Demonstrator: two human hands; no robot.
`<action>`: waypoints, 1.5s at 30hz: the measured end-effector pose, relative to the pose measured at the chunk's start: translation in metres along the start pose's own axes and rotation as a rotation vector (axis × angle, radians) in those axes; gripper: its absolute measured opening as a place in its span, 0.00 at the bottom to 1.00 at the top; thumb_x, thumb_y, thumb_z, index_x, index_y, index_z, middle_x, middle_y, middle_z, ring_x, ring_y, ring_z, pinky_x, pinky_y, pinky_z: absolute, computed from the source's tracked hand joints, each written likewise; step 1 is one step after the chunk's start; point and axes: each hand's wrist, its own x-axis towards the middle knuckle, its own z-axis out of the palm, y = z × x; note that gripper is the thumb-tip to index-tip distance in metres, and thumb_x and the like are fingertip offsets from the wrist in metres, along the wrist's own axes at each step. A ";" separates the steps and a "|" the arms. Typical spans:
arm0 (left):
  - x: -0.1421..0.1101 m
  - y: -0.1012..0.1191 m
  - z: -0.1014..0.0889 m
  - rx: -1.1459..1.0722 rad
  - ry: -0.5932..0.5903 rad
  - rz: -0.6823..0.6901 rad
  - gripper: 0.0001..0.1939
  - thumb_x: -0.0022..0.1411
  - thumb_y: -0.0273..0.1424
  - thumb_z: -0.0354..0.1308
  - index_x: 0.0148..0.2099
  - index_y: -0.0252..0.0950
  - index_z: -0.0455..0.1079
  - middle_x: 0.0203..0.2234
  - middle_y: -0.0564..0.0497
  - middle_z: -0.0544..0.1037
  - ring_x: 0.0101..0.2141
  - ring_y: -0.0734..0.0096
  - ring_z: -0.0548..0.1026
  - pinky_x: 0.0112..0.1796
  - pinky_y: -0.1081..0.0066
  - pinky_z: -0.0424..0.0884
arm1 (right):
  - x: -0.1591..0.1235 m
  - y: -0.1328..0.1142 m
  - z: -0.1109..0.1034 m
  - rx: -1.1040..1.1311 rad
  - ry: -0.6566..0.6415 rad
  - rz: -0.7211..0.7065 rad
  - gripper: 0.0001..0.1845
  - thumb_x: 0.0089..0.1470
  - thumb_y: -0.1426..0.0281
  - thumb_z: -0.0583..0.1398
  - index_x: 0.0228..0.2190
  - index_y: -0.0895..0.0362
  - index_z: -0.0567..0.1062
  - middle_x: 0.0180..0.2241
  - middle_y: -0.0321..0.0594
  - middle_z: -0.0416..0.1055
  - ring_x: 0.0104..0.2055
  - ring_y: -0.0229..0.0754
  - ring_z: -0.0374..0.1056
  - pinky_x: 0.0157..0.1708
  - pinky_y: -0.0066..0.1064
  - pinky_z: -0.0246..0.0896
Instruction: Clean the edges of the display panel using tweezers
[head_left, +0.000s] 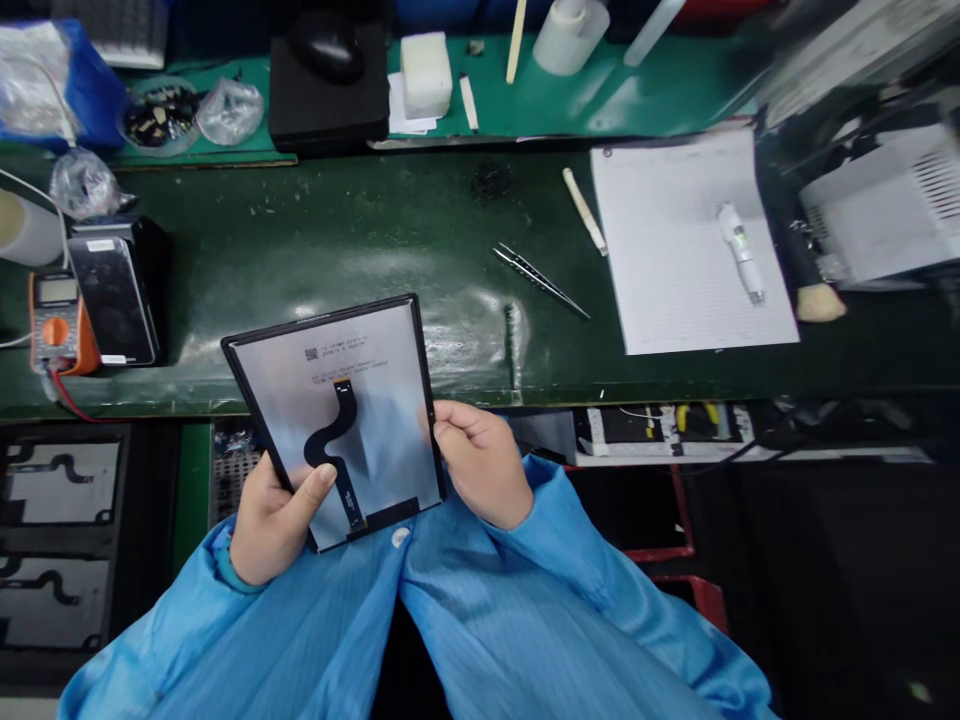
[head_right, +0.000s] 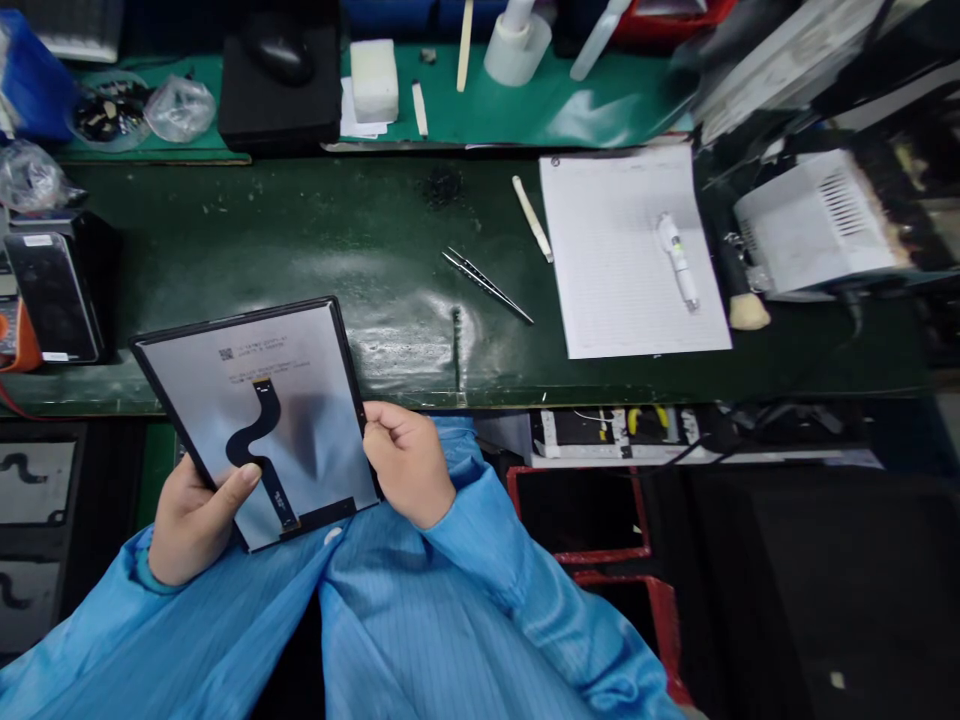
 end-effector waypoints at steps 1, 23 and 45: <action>0.000 -0.001 0.000 -0.009 -0.004 -0.011 0.14 0.57 0.37 0.65 0.37 0.32 0.70 0.25 0.49 0.80 0.24 0.72 0.77 0.27 0.77 0.77 | 0.000 0.000 0.000 0.005 -0.005 0.008 0.12 0.49 0.70 0.55 0.26 0.56 0.80 0.20 0.33 0.70 0.22 0.36 0.61 0.22 0.26 0.58; 0.003 -0.012 -0.004 -0.145 0.021 -0.208 0.23 0.53 0.41 0.70 0.45 0.32 0.70 0.38 0.45 0.82 0.37 0.65 0.81 0.36 0.76 0.79 | 0.009 -0.002 -0.013 -0.297 0.031 -0.171 0.12 0.58 0.66 0.57 0.33 0.51 0.81 0.25 0.35 0.78 0.28 0.44 0.75 0.28 0.35 0.74; 0.018 0.004 -0.017 -0.454 0.027 -0.441 0.29 0.45 0.39 0.75 0.47 0.32 0.70 0.35 0.45 0.82 0.28 0.64 0.81 0.26 0.73 0.78 | 0.035 -0.024 -0.080 -0.941 -0.041 -0.614 0.10 0.62 0.68 0.58 0.44 0.53 0.76 0.37 0.42 0.79 0.35 0.45 0.76 0.35 0.35 0.71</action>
